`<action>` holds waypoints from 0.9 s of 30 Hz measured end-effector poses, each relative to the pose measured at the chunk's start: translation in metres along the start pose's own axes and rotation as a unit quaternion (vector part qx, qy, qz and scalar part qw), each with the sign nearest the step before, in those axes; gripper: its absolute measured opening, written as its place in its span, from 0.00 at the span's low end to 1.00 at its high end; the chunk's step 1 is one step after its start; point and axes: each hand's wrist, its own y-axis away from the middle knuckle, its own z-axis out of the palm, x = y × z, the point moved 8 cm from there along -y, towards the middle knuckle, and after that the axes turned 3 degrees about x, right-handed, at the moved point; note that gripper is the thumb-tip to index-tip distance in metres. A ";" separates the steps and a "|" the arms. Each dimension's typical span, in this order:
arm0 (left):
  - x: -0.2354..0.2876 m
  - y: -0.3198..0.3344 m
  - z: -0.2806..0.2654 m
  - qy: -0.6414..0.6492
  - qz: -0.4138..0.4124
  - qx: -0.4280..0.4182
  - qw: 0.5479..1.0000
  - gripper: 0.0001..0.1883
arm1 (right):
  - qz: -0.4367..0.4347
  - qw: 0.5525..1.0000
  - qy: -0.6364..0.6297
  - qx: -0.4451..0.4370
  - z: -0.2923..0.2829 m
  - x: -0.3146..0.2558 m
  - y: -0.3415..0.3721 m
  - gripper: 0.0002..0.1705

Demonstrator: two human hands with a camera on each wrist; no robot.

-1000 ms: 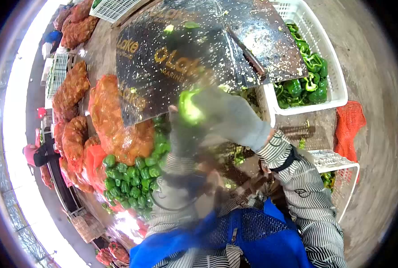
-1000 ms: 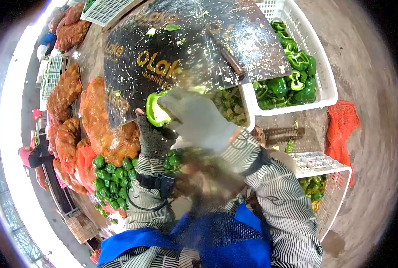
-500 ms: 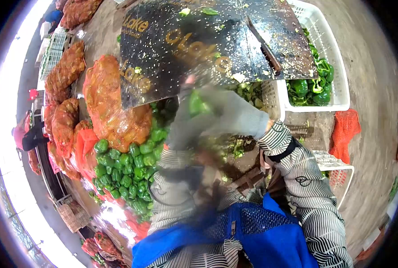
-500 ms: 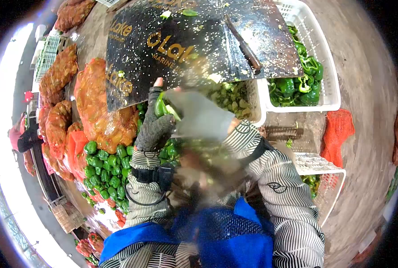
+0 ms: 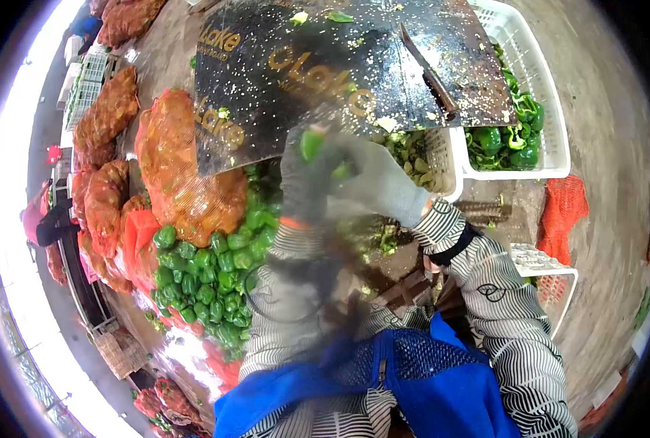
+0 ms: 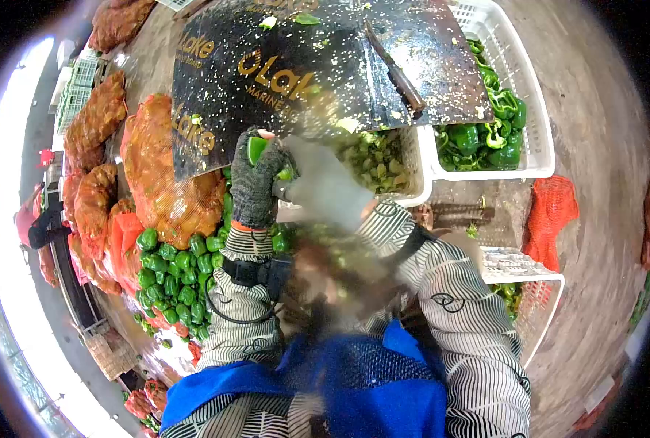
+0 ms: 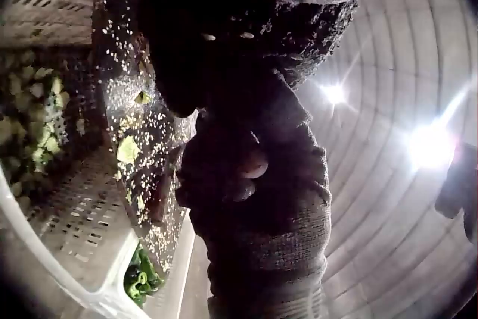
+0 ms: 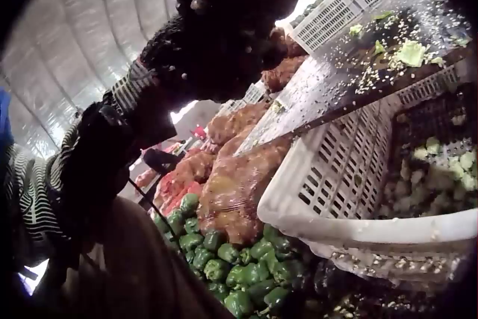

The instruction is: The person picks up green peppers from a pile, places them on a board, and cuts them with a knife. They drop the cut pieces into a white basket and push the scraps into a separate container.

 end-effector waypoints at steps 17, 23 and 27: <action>0.010 -0.018 0.007 0.258 0.090 -0.083 0.958 0.31 | 0.058 0.994 -0.080 0.046 -0.076 -0.021 0.023 0.29; -0.005 -0.032 0.012 0.107 0.095 -0.082 0.986 0.32 | -0.060 0.969 0.234 -0.053 -0.044 -0.032 0.030 0.32; -0.017 -0.036 0.068 -0.052 0.080 -0.057 0.994 0.26 | -0.031 0.948 0.315 -0.017 -0.065 -0.007 0.040 0.18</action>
